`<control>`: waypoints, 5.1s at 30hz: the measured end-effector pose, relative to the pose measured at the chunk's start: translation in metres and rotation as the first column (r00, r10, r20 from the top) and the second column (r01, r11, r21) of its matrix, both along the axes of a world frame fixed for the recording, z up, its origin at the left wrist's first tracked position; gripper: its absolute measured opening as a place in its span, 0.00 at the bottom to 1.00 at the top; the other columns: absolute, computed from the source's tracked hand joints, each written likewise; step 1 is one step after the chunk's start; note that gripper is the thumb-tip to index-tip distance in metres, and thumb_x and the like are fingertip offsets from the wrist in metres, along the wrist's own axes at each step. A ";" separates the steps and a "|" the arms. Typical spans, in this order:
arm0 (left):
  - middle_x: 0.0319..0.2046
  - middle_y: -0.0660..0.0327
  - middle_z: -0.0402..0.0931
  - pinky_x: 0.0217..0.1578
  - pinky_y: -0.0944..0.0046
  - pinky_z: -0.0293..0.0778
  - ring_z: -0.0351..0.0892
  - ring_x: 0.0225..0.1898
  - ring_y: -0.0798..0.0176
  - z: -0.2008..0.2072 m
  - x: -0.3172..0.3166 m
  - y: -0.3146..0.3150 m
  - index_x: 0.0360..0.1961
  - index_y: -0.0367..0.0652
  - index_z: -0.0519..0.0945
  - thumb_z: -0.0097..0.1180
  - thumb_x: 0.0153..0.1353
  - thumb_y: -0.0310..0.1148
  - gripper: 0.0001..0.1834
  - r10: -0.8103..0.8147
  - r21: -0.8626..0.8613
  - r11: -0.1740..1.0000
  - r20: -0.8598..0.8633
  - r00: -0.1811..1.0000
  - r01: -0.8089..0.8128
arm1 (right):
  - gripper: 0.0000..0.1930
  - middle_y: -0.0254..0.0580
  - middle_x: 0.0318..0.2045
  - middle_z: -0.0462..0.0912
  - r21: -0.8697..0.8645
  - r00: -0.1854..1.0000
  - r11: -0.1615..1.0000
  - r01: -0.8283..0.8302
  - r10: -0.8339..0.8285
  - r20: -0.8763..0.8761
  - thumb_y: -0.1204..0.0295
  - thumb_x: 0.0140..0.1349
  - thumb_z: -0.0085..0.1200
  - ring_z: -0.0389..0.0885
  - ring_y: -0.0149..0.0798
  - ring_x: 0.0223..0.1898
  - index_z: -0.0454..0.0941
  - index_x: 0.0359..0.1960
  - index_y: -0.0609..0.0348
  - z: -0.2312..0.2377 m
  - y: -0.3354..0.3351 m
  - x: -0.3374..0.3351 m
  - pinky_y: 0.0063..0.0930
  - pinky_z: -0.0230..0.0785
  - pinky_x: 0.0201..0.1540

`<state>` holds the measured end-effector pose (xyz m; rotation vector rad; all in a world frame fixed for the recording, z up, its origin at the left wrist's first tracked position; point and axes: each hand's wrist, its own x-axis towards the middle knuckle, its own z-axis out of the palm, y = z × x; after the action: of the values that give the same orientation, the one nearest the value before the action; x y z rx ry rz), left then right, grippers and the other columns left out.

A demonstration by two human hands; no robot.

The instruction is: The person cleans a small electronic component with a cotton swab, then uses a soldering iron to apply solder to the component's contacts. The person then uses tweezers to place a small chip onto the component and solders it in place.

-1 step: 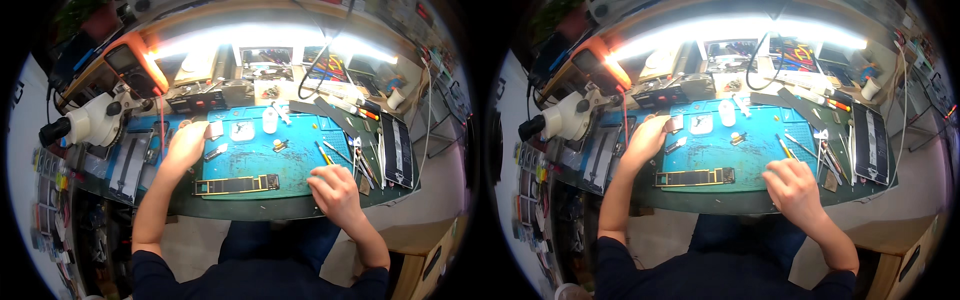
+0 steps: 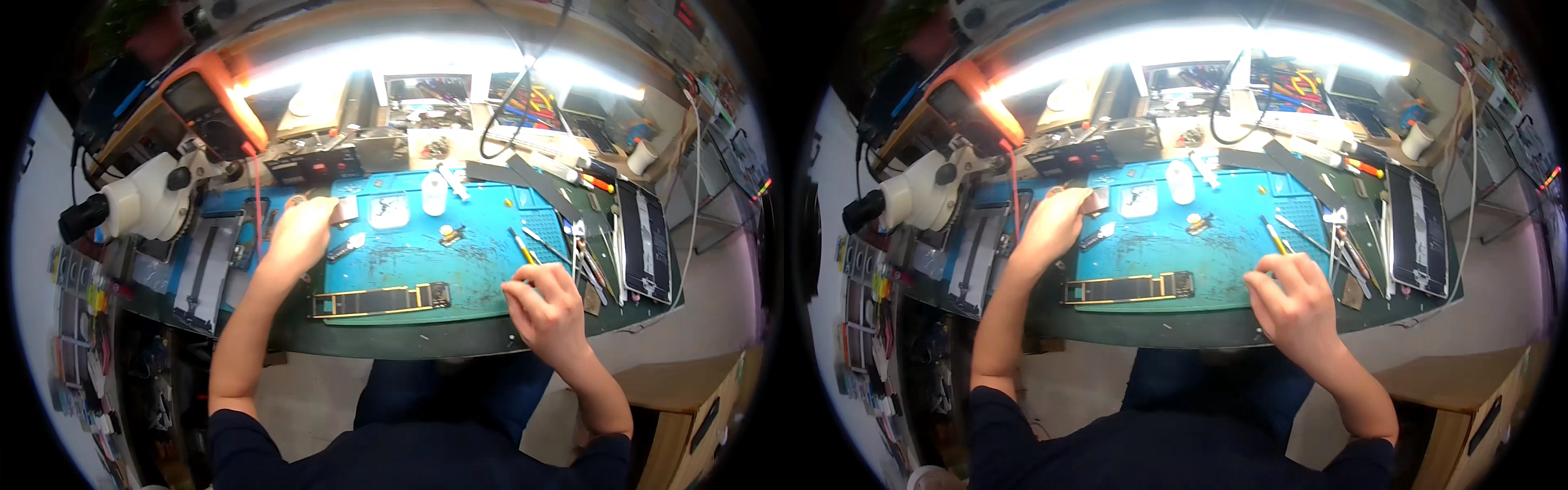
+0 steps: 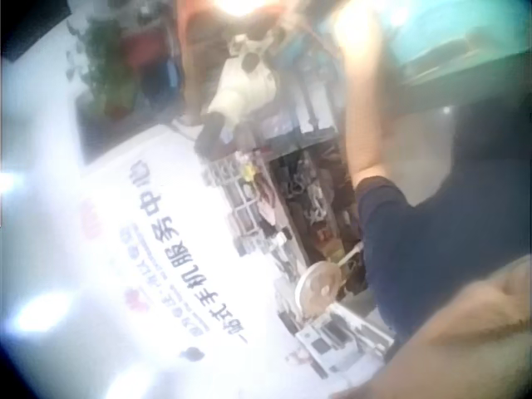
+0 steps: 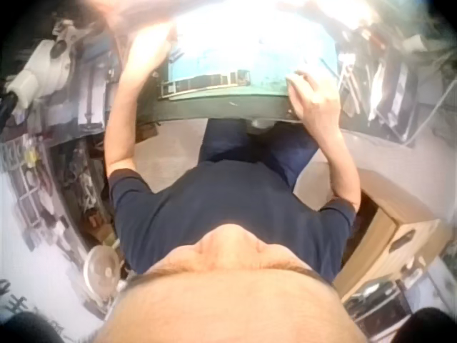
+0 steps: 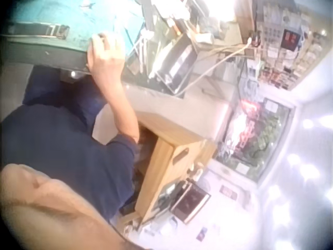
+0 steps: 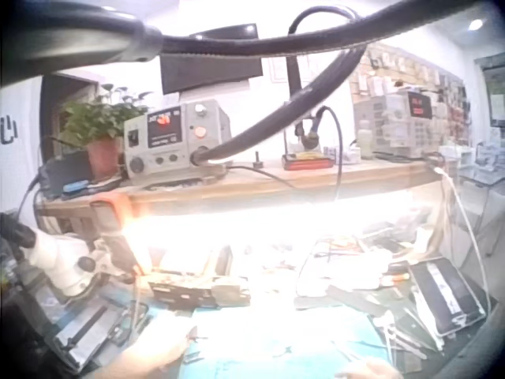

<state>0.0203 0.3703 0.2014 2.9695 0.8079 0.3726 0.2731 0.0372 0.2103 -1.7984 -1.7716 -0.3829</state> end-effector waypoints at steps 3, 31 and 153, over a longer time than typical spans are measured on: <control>0.40 0.49 0.89 0.49 0.46 0.83 0.89 0.44 0.43 -0.014 0.003 0.008 0.44 0.39 0.86 0.54 0.58 0.17 0.15 -0.082 0.132 0.988 0.011 0.997 0.080 | 0.07 0.38 0.37 0.86 0.051 0.884 0.987 0.154 -0.114 -0.454 0.80 0.63 0.68 0.84 0.36 0.33 0.89 0.42 0.61 -0.014 -0.009 0.002 0.31 0.75 0.34; 0.60 0.54 0.81 0.64 0.49 0.76 0.79 0.63 0.52 -0.016 0.072 -0.209 0.62 0.36 0.84 0.73 0.60 0.33 0.28 -0.320 -0.127 0.924 0.265 0.909 0.362 | 0.17 0.32 0.44 0.86 0.041 0.985 0.990 0.132 -0.127 -0.116 0.72 0.56 0.75 0.83 0.37 0.40 0.90 0.49 0.54 -0.042 -0.030 -0.011 0.32 0.71 0.40; 0.59 0.54 0.84 0.65 0.47 0.80 0.84 0.62 0.50 -0.018 0.066 -0.176 0.56 0.37 0.87 0.69 0.61 0.29 0.21 -0.498 -0.001 0.862 0.183 0.848 0.506 | 0.16 0.39 0.38 0.87 0.061 0.939 0.942 0.329 -0.319 -0.126 0.80 0.59 0.71 0.83 0.44 0.34 0.89 0.50 0.58 -0.025 -0.054 0.037 0.37 0.75 0.37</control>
<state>0.0867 0.1939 0.1830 2.8923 0.0037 0.5578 0.3105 -0.0171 0.1857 -2.0147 -1.3618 -0.4641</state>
